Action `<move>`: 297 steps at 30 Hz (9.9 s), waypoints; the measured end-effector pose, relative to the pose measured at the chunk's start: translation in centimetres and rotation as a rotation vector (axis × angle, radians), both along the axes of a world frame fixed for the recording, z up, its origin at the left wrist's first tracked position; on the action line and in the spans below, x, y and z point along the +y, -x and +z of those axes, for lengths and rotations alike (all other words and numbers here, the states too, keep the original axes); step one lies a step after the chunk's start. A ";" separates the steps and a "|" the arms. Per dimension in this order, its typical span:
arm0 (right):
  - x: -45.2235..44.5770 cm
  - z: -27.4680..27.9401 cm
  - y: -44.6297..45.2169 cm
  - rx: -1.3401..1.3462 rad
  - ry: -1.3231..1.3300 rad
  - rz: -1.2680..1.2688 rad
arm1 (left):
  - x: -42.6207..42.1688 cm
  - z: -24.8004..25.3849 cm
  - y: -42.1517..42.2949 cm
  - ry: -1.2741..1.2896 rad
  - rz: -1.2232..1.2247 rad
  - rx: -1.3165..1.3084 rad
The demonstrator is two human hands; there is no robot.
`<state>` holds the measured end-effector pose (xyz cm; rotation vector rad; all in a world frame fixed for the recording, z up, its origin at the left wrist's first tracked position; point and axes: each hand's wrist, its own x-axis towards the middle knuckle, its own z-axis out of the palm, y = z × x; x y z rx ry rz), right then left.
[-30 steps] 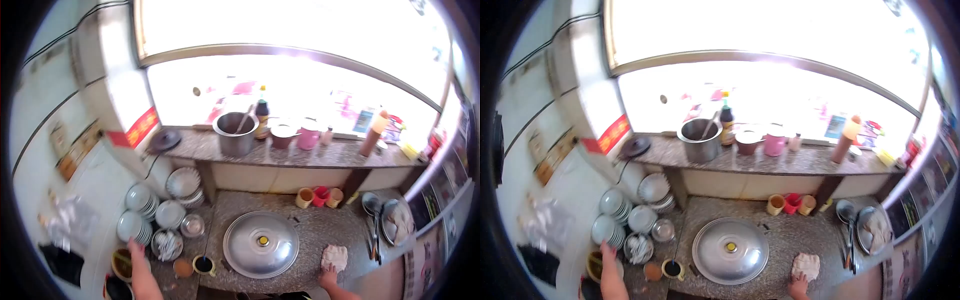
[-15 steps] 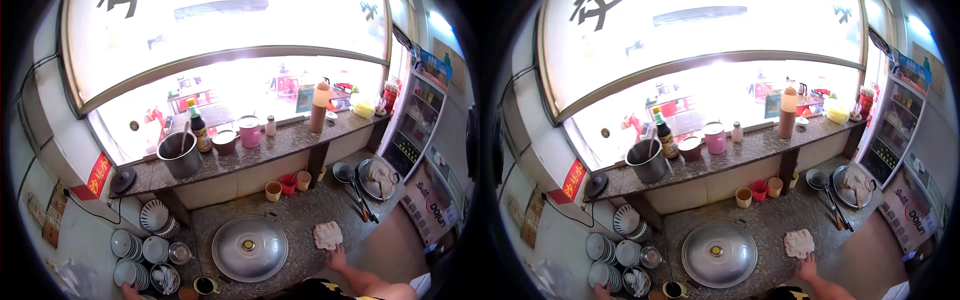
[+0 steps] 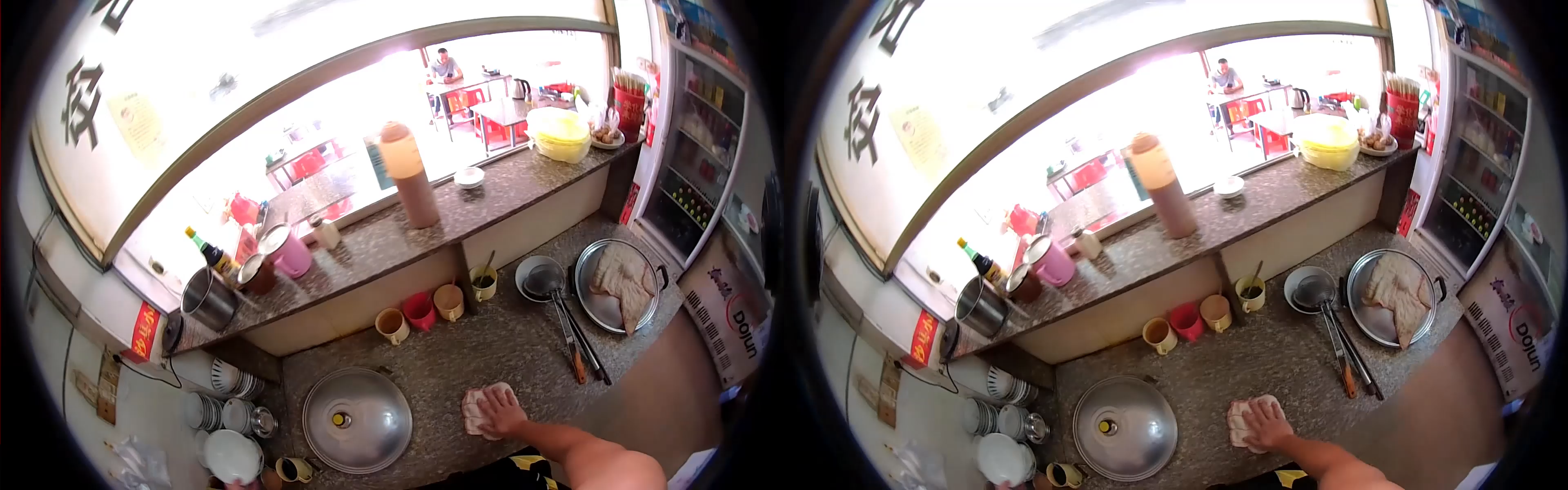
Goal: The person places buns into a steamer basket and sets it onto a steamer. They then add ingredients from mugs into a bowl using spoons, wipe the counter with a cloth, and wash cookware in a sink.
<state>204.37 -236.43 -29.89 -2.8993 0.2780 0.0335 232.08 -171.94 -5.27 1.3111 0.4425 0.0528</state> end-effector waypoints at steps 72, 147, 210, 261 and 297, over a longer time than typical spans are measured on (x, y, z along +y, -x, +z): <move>-29.3 6.5 -21.7 -0.691 -0.520 -0.729 | -42.3 -28.2 11.7 -0.849 -0.848 -0.017; -12.6 10.0 -0.5 -0.395 -1.489 -0.581 | -52.0 -13.2 10.0 -0.708 -0.704 0.017; -11.5 12.9 -5.7 -0.472 -1.396 -0.421 | -58.4 -10.4 11.1 -0.706 -1.010 0.054; -15.2 4.1 3.3 -0.239 -0.869 -0.820 | -71.4 -21.5 -7.7 0.277 -0.444 0.745; -12.2 11.7 -5.1 -0.467 -1.557 -0.706 | -57.5 -11.4 12.8 -0.819 -0.917 -0.250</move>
